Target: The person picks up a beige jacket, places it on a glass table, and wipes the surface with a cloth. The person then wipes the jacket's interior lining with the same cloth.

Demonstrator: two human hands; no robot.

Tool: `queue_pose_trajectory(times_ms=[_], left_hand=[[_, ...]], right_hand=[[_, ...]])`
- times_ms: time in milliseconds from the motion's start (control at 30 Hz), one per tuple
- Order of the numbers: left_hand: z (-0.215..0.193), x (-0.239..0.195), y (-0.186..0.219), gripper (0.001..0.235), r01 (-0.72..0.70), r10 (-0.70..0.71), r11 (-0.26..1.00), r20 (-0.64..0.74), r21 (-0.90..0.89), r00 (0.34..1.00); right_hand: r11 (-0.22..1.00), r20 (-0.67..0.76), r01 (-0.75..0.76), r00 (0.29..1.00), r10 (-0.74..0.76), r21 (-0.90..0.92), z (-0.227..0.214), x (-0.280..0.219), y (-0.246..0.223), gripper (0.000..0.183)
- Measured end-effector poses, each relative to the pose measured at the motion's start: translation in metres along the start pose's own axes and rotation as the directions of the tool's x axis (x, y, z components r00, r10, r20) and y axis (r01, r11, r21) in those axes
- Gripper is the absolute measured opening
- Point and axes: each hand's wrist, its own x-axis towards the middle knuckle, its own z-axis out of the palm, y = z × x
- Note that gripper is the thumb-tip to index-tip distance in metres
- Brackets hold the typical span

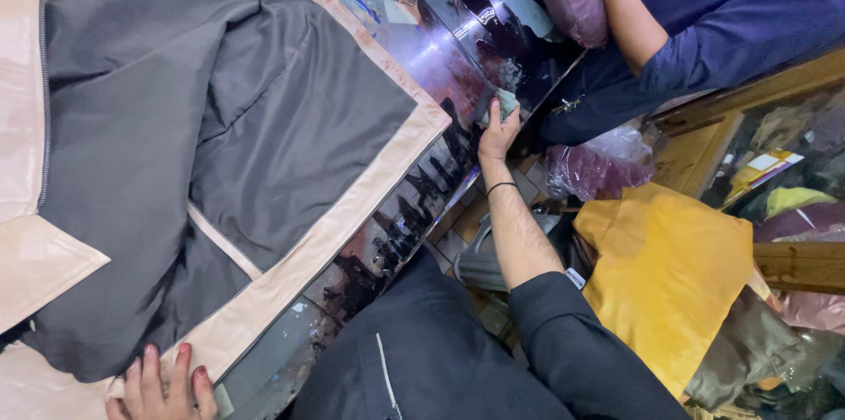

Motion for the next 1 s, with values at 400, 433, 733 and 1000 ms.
queue_pose_trajectory(times_ms=[400, 433, 733, 1000], left_hand=[[-0.001, -0.003, 0.000, 0.051, 0.026, -0.032, 0.996, 0.076, 0.081, 0.997], [-0.002, -0.004, 0.001, 0.051, 0.024, -0.029, 0.997, 0.072, 0.069, 0.997], [0.000, -0.003, -0.001, 0.050, 0.015, -0.016, 1.000, 0.041, 0.012, 0.999], [0.009, -0.002, -0.005, 0.050, 0.021, -0.021, 1.000, -0.006, -0.021, 1.000]], right_hand=[[0.995, 0.019, -0.092, 0.996, 0.091, 0.036, 0.002, 0.002, -0.011, 0.028], [0.998, 0.023, -0.050, 0.999, 0.049, 0.033, 0.001, 0.002, -0.010, 0.028], [1.000, 0.018, -0.021, 1.000, 0.021, -0.005, -0.001, 0.003, 0.000, 0.029], [1.000, 0.017, -0.008, 1.000, 0.008, 0.000, -0.001, 0.003, -0.007, 0.027]])
